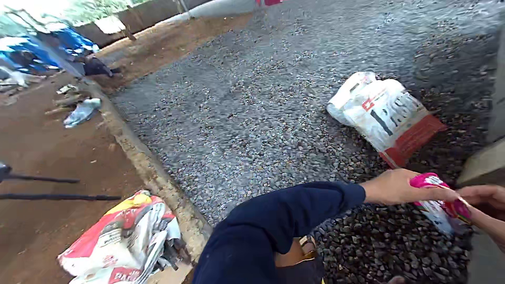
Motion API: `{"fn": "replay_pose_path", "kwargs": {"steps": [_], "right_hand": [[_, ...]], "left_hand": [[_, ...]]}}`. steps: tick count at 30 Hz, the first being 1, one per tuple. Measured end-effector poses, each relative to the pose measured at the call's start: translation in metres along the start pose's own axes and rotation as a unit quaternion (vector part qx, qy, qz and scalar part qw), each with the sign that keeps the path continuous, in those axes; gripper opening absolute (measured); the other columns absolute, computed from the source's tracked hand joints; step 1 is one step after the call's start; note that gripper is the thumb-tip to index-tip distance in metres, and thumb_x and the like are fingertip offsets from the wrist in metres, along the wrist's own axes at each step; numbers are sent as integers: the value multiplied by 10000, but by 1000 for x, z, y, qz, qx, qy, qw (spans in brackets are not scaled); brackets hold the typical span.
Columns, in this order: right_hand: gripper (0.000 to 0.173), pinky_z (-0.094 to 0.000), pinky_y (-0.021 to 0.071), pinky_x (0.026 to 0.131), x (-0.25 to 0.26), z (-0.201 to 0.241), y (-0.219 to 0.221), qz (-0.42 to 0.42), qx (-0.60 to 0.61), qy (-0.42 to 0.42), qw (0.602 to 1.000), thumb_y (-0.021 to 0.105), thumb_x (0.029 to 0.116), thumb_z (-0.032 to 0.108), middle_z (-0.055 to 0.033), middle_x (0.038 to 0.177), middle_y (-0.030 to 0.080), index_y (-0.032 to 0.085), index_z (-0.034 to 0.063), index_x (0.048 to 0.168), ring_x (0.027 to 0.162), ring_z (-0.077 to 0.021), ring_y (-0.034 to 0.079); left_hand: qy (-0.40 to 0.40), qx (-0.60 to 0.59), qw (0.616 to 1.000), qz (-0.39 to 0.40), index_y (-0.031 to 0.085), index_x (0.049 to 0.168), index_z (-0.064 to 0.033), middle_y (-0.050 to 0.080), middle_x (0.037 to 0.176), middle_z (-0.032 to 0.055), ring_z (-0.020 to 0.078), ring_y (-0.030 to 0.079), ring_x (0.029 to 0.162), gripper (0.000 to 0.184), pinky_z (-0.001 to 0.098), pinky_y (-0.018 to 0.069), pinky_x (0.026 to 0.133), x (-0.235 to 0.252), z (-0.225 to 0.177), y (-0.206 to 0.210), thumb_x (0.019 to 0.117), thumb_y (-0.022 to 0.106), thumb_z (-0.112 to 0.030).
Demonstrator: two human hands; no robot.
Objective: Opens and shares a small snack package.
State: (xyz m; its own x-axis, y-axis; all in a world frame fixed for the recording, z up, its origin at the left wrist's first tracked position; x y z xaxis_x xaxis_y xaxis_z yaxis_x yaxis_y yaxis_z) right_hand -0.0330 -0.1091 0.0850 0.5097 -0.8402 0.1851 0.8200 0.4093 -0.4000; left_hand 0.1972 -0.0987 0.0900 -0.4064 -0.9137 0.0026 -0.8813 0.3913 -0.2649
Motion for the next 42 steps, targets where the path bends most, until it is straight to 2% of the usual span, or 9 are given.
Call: {"fn": "replay_pose_path", "kwargs": {"steps": [2,5,7,14,18,26,32,39,42], "right_hand": [[269,-262,594,692,-6,4,9,-60,-31,-19,998,734,898,231,18,933,719,690,91,1123,781,-66,675],[248,-301,601,664,-14,17,19,-127,-99,-26,987,712,922,278,-12,893,716,704,84,1075,747,-89,680],[249,-323,604,681,-17,17,19,-131,-132,-31,982,712,930,300,-16,889,715,707,86,1058,764,-100,684],[240,-232,529,657,-18,21,7,-132,-138,-94,977,688,973,337,11,923,672,733,119,1063,786,-66,620],[261,-287,545,712,-20,20,15,-143,-211,-96,962,719,951,387,16,952,688,743,148,1050,867,-90,635],[159,-349,546,815,-21,9,35,-158,-314,-156,923,626,1018,227,-9,932,694,769,162,1047,927,-168,636],[170,-347,520,874,-22,6,39,-144,-313,-178,922,607,1031,203,13,988,716,775,173,1038,976,-157,628],[200,-396,496,862,-29,11,61,-101,-302,-232,919,568,1016,105,-9,984,699,749,182,1048,972,-200,615],[190,-383,491,852,-29,11,65,-102,-314,-237,914,565,1021,117,-2,981,690,740,189,1040,966,-191,611]], "left_hand": [[-11,-9,1000,-3,701,1047,41,707,911,101,130,666,839,336,362,569,825,-7,1,-3,1029,627,-287],[-45,-36,998,8,694,1011,-57,602,729,-38,12,502,577,292,214,447,554,-8,9,0,1024,631,-341],[-57,-66,996,28,693,1020,-89,599,702,-67,-5,453,515,235,182,400,491,-6,12,1,1018,640,-318],[-63,-117,989,58,703,1058,-113,669,764,-61,-24,481,520,198,140,392,480,-7,9,3,1040,623,-294],[-67,-111,991,32,693,1076,-100,679,776,-37,-11,471,509,249,149,373,469,-6,12,11,1058,589,-326],[-121,-144,982,24,654,1189,-130,670,778,18,39,433,452,381,180,341,414,-7,10,23,1106,437,-431],[-145,-131,980,-27,696,1148,-123,671,756,34,62,443,451,390,201,340,413,-9,9,29,1103,456,-426],[-122,-104,983,-94,695,1098,-119,678,796,52,122,567,562,414,267,458,497,-6,16,24,1100,443,-448],[-106,-112,982,-108,684,1075,-133,655,768,57,120,503,510,406,250,399,454,-4,14,17,1094,446,-462]]}}
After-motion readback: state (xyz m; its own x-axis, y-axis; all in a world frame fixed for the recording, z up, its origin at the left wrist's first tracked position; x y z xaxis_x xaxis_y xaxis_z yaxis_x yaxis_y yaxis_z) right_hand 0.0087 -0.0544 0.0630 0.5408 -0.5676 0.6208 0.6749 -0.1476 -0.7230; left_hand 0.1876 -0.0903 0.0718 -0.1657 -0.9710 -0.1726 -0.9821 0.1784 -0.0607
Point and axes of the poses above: each hand's wrist, its own x-axis towards the middle knuckle, its own y-axis out of the palm, z = x × y, the point moved 1 cm from there along x, towards the middle knuckle
